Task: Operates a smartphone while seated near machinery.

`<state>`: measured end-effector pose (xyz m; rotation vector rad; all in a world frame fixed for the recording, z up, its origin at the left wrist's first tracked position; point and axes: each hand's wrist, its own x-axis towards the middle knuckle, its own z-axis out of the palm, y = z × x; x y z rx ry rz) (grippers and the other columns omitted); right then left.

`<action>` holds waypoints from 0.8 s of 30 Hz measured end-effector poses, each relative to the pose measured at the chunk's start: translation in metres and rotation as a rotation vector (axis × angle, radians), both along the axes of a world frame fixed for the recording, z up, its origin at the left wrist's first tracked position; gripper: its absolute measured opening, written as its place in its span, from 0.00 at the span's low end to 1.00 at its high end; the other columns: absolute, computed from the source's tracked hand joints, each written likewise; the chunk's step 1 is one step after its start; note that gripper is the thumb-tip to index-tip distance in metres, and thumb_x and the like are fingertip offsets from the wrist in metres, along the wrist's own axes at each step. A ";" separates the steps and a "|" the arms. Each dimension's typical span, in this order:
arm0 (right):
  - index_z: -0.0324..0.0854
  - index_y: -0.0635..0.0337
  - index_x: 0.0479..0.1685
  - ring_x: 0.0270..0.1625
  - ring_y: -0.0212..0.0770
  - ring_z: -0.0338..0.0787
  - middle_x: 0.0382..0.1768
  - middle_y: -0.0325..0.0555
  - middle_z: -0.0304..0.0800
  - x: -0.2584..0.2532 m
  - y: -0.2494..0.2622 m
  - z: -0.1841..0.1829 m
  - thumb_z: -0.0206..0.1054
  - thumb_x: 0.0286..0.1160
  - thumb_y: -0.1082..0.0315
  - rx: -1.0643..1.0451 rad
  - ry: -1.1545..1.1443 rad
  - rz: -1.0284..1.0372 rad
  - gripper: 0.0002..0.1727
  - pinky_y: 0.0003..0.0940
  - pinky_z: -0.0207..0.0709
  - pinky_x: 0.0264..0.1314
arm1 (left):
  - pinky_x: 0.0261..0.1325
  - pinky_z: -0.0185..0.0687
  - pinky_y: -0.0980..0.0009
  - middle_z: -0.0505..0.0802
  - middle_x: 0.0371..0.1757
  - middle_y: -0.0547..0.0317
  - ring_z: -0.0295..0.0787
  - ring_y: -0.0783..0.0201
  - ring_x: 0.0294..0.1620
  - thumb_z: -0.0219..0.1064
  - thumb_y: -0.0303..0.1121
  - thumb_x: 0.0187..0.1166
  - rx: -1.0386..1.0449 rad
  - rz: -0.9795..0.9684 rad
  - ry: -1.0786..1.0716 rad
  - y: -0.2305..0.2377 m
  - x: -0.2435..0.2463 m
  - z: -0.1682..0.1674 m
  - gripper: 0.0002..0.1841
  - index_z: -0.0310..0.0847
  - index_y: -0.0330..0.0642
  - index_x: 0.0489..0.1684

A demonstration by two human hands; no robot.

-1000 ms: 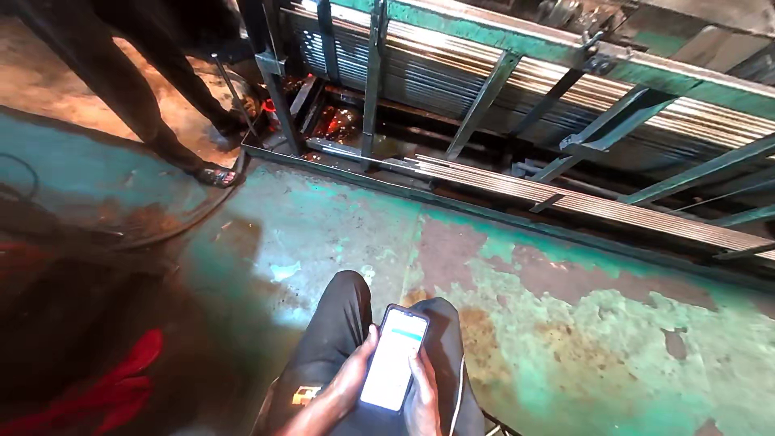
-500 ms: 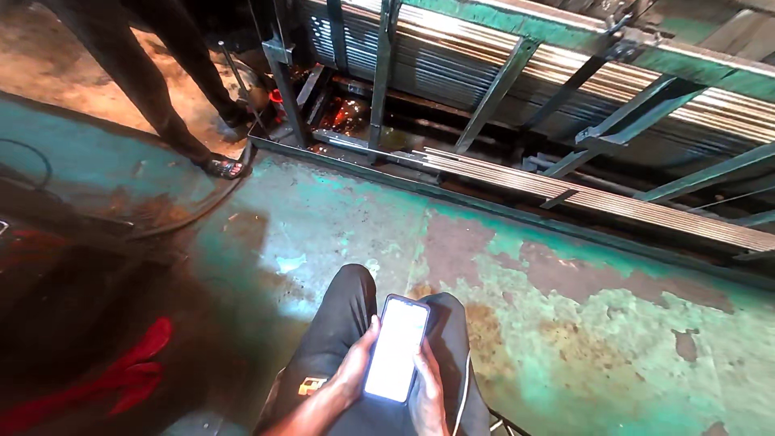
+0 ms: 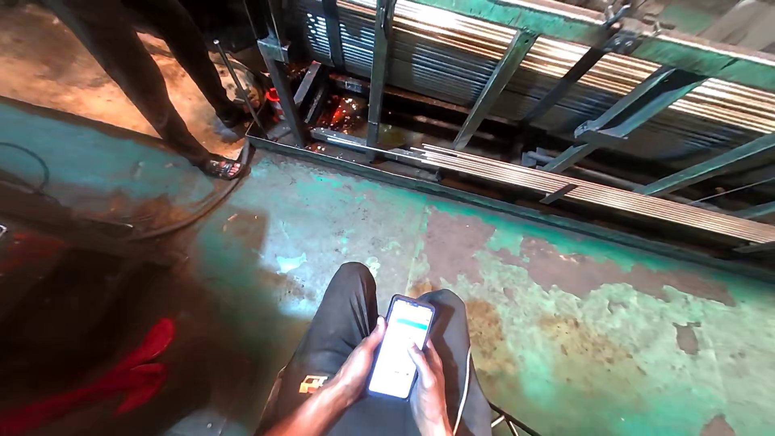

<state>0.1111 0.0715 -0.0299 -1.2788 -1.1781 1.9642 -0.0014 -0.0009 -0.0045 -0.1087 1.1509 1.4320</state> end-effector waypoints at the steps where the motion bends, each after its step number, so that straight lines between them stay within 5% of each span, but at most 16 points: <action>1: 0.70 0.73 0.76 0.58 0.32 0.90 0.60 0.53 0.88 0.000 0.000 0.000 0.60 0.69 0.65 -0.007 -0.007 -0.004 0.33 0.29 0.84 0.63 | 0.59 0.90 0.60 0.95 0.52 0.52 0.93 0.61 0.53 0.31 0.53 0.95 0.000 -0.007 0.005 0.000 0.000 0.000 0.33 0.77 0.41 0.70; 24: 0.71 0.72 0.77 0.62 0.34 0.86 0.64 0.57 0.85 0.000 0.000 0.001 0.62 0.73 0.64 0.025 -0.167 0.001 0.32 0.28 0.80 0.66 | 0.60 0.89 0.60 0.94 0.53 0.51 0.93 0.60 0.55 0.33 0.53 0.95 -0.024 -0.020 0.010 0.000 0.000 -0.001 0.32 0.78 0.40 0.70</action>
